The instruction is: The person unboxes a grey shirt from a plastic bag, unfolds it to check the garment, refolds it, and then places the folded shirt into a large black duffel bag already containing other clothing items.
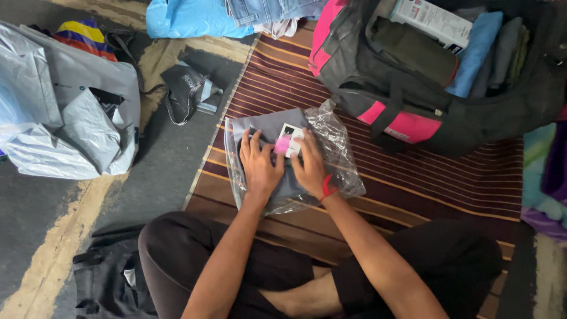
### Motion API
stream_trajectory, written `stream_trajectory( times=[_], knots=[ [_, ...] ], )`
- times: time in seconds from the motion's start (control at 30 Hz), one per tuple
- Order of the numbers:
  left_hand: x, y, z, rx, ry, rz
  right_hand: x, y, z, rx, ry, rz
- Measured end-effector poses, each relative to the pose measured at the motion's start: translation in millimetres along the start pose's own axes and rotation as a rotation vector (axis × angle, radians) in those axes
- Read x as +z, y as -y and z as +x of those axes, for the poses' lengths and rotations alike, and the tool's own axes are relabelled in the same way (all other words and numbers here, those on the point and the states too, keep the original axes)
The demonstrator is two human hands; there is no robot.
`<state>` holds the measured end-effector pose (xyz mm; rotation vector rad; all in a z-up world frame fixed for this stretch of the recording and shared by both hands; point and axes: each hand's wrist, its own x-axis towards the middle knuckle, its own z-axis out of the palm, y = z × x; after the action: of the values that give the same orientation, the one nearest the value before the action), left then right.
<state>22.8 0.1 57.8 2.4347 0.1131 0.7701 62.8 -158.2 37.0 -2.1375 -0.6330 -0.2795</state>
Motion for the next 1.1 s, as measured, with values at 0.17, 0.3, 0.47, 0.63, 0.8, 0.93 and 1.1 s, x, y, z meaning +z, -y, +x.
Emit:
stream_trajectory(
  times=[0.17,0.3,0.47,0.63,0.8,0.93,1.1],
  knots=[
    [4.6,5.6,-2.2,-0.068,0.008,-0.099,1.0,-2.9,4.6,-0.008,-0.028,0.090],
    [9.0,8.5,0.0,-0.094,-0.028,-0.138,-6.7,4.1,9.8,0.008,-0.033,0.121],
    [7.7,8.1,-0.4,-0.115,-0.018,-0.125,-9.9,4.6,15.5,-0.029,0.005,0.148],
    [0.8,3.3,3.3,-0.097,-0.008,-0.057,-3.1,-3.7,13.0,-0.083,0.185,-0.153],
    [-13.5,-5.7,10.6,-0.102,-0.080,-0.009,3.0,-3.0,7.8,-0.039,0.265,-0.299],
    [-22.2,1.1,8.9,-0.339,-0.119,0.107,3.4,-9.3,5.9,-0.048,0.253,-0.293],
    [-14.7,34.2,-7.2,-0.609,0.025,-0.002,10.6,-25.2,5.1,0.025,0.009,-0.148]
  ],
)
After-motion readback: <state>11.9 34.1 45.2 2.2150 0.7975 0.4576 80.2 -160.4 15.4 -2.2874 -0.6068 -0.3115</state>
